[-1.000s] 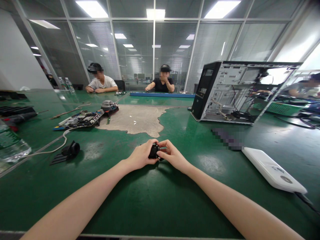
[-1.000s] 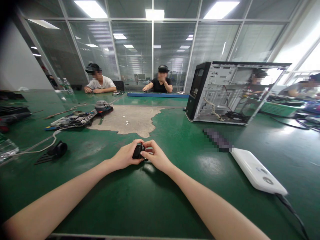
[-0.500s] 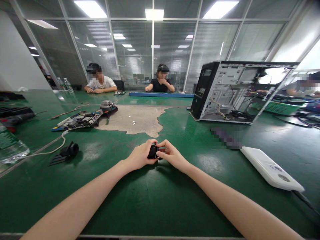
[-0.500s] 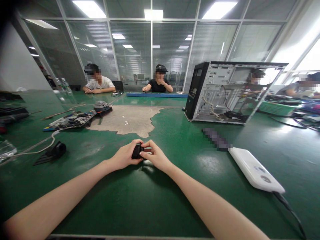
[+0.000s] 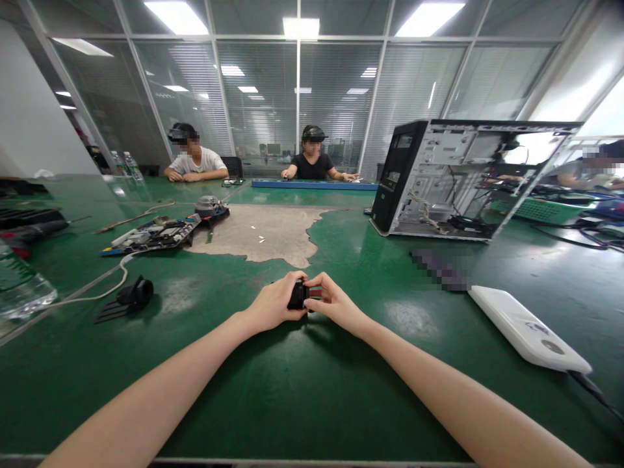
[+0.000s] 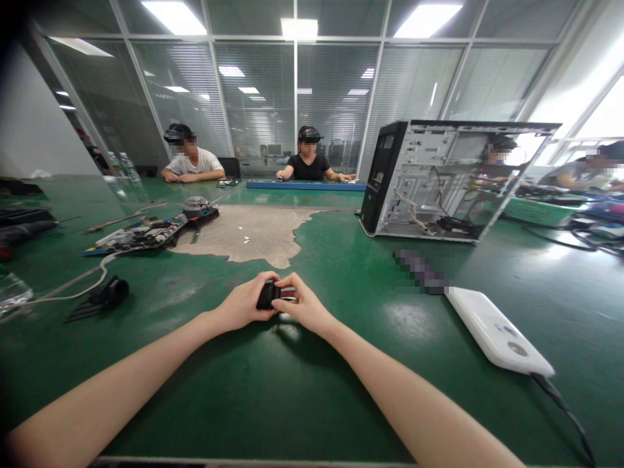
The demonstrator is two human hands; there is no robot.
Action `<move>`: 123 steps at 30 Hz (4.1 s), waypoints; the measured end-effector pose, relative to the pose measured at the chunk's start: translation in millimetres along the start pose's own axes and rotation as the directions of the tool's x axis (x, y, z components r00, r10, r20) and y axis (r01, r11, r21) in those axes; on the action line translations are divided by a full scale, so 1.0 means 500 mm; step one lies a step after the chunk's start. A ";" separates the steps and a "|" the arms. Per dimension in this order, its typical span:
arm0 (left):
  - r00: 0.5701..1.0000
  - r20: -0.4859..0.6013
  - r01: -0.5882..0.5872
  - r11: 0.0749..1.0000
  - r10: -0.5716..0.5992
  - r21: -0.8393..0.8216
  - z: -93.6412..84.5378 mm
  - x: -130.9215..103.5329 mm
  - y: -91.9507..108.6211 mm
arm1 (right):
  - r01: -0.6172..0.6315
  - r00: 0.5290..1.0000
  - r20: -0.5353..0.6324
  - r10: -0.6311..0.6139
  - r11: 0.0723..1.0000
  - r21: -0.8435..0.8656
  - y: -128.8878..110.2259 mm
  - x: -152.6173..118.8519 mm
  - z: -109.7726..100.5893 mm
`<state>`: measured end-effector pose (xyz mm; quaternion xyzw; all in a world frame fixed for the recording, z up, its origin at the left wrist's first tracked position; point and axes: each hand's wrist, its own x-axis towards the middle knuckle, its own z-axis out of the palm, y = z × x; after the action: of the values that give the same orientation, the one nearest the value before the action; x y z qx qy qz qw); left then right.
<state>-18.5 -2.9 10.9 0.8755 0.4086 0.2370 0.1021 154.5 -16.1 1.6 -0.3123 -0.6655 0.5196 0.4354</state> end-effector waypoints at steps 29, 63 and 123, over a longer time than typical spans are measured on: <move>1.000 -0.006 -0.019 1.000 0.019 -0.007 -0.001 0.000 0.000 | -0.043 0.999 -0.031 0.042 0.998 -0.035 0.003 0.004 -0.001; 1.000 -0.007 0.010 1.000 -0.010 -0.004 0.005 0.002 -0.003 | 0.013 0.999 -0.032 -0.014 1.000 -0.023 0.008 0.003 -0.001; 1.000 -0.011 -0.002 1.000 0.002 -0.022 0.002 0.001 0.001 | 0.006 1.000 -0.024 -0.006 1.000 -0.025 0.011 0.004 -0.003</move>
<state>-17.2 -2.6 10.3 0.8733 0.4056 0.2467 0.1093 154.9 -12.3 -2.8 -0.3219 -0.6676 0.5063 0.4409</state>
